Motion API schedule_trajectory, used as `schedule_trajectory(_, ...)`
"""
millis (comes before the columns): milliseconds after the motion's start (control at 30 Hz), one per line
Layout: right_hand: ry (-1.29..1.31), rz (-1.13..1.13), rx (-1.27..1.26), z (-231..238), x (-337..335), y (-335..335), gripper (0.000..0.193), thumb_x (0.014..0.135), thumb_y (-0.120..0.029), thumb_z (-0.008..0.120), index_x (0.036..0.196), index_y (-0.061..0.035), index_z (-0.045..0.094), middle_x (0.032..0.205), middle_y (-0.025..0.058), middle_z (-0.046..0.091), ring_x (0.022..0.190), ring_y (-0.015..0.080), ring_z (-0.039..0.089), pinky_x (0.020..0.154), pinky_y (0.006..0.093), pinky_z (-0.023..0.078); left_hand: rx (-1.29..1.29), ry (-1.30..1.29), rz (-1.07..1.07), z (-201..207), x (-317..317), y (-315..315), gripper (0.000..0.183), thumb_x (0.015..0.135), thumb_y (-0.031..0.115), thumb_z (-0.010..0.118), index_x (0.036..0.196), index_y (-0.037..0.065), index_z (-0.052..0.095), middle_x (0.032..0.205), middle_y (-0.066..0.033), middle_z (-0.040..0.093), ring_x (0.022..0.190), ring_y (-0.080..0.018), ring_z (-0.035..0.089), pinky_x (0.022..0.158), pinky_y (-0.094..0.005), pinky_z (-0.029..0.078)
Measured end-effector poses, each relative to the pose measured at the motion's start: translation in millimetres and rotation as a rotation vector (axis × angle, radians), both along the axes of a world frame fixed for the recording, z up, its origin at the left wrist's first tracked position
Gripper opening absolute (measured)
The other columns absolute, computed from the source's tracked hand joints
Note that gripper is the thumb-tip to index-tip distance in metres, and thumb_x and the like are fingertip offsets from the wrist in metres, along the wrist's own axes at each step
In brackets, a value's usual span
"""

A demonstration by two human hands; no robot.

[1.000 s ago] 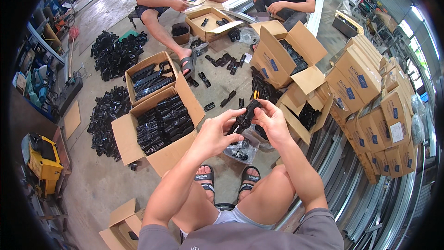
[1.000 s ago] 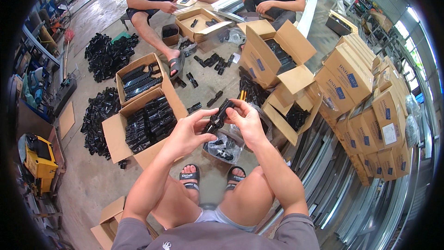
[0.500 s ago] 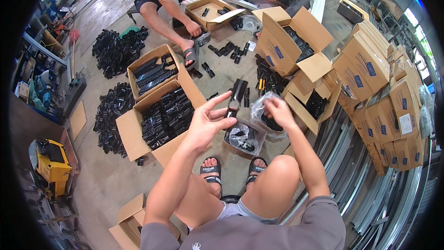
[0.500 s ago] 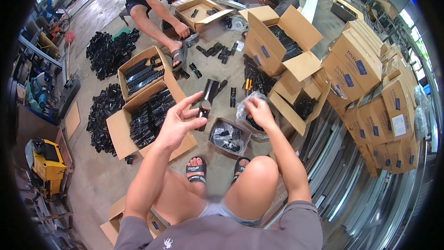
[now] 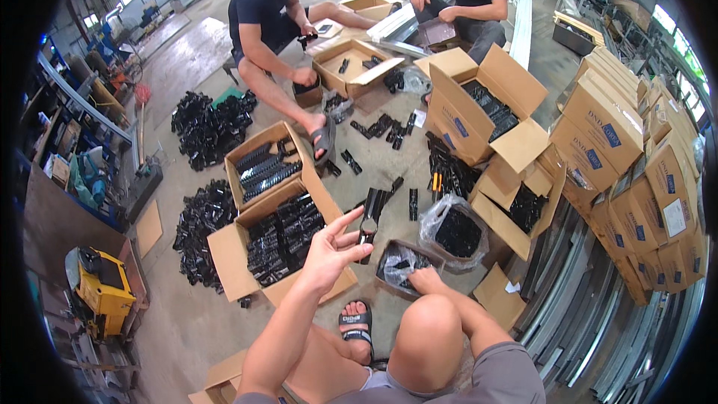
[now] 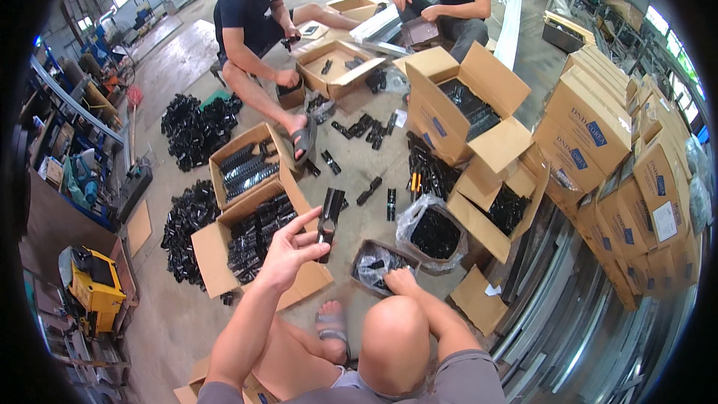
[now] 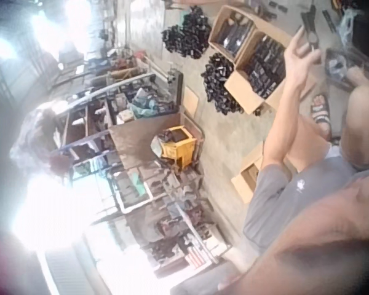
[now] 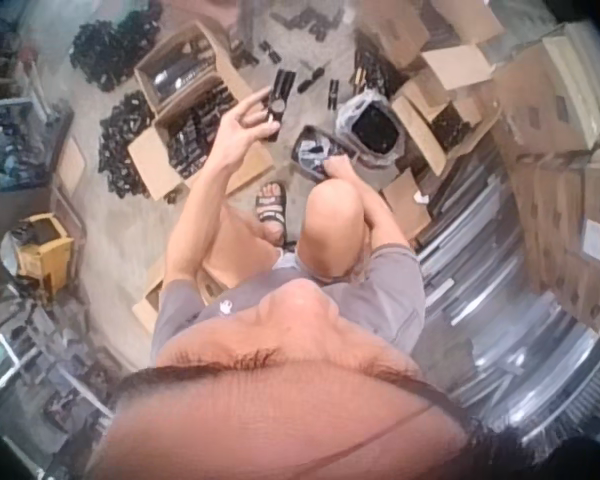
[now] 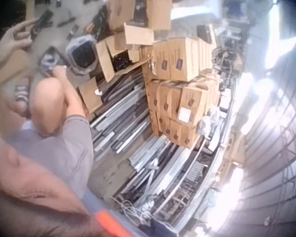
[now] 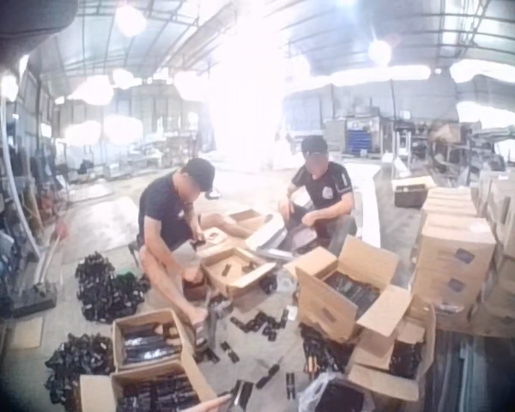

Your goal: The person picks up black metal parts from boxes on the floor, holds them to check their orientation, and places them back into different containers.

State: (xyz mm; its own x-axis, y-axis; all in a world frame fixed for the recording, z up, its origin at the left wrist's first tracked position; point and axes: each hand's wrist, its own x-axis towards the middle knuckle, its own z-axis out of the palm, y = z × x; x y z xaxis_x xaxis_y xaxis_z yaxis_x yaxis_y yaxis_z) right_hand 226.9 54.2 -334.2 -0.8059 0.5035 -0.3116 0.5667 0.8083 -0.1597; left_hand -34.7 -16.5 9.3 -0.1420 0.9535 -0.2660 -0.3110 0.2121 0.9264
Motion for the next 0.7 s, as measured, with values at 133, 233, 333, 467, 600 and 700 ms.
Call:
schedule_trajectory(133, -0.036, 0.017, 0.051, 1, -1, -2, 0.019, 0.087, -0.018, 0.057, 0.084, -0.0109, 0.074, 0.086, 0.0129, 0.075, 0.078, 0.0281, 0.074, 0.069, 0.0448, 0.057, 0.011, -0.002, -0.012, -5, -3, 8, 0.076, 0.081, -0.004, 0.075, 0.15, 0.005, 0.041, 0.115, -0.0139, 0.07, 0.099, -0.0148, 0.067, 0.089, -0.0304, 0.054)
schedule_trajectory(233, -0.049, 0.068, 0.035, -9, -5, 1, 0.018, 0.089, -0.017, 0.056, 0.09, -0.01, 0.072, 0.086, 0.0149, 0.074, 0.077, 0.0303, 0.074, 0.066, 0.045, 0.058, 0.003, 0.013, -0.012, -1, -4, 8, 0.076, 0.082, -0.004, 0.075, 0.149, 0.005, 0.041, 0.116, -0.0135, 0.07, 0.099, -0.0146, 0.067, 0.089, -0.03, 0.054)
schedule_trajectory(333, -0.127, -0.012, -0.081, 9, 2, 3, 0.023, 0.093, -0.023, 0.053, 0.101, -0.0139, 0.073, 0.102, 0.0144, 0.074, 0.091, 0.0307, 0.073, 0.079, 0.0463, 0.056, 0.02, 0.029, -0.042, -4, 1, 11, 0.076, 0.082, -0.003, 0.075, 0.149, 0.007, 0.042, 0.114, -0.0134, 0.07, 0.098, -0.0153, 0.067, 0.09, -0.0305, 0.053)
schedule_trajectory(467, -0.219, 0.009, -0.17, 10, 2, 5, 0.027, 0.094, -0.021, 0.051, 0.108, -0.0069, 0.069, 0.108, 0.0166, 0.072, 0.098, 0.0319, 0.072, 0.08, 0.0473, 0.058, -0.005, 0.008, -0.031, 0, 0, 5, 0.075, 0.082, -0.005, 0.075, 0.149, 0.009, 0.045, 0.114, -0.0135, 0.07, 0.099, -0.013, 0.065, 0.088, -0.0289, 0.053)
schedule_trajectory(600, -0.114, -0.035, -0.136, 6, 13, 6, 0.027, 0.093, -0.02, 0.052, 0.103, 0.0008, 0.066, 0.105, 0.0184, 0.072, 0.096, 0.0349, 0.072, 0.08, 0.0477, 0.058, 0.017, -0.021, -0.034, -3, 3, 8, 0.074, 0.082, -0.005, 0.075, 0.148, 0.007, 0.045, 0.115, -0.012, 0.071, 0.099, -0.0126, 0.065, 0.089, -0.0292, 0.053)
schedule_trajectory(700, 0.073, -0.254, -0.198, 18, 13, 12, 0.022, 0.091, -0.017, 0.054, 0.1, 0.0, 0.066, 0.1, 0.0216, 0.071, 0.093, 0.0389, 0.07, 0.079, 0.0485, 0.057, 0.026, -0.042, -0.017, 1, 4, 6, 0.074, 0.082, -0.005, 0.074, 0.149, 0.007, 0.044, 0.115, -0.0124, 0.071, 0.099, -0.0132, 0.066, 0.09, -0.0301, 0.053)
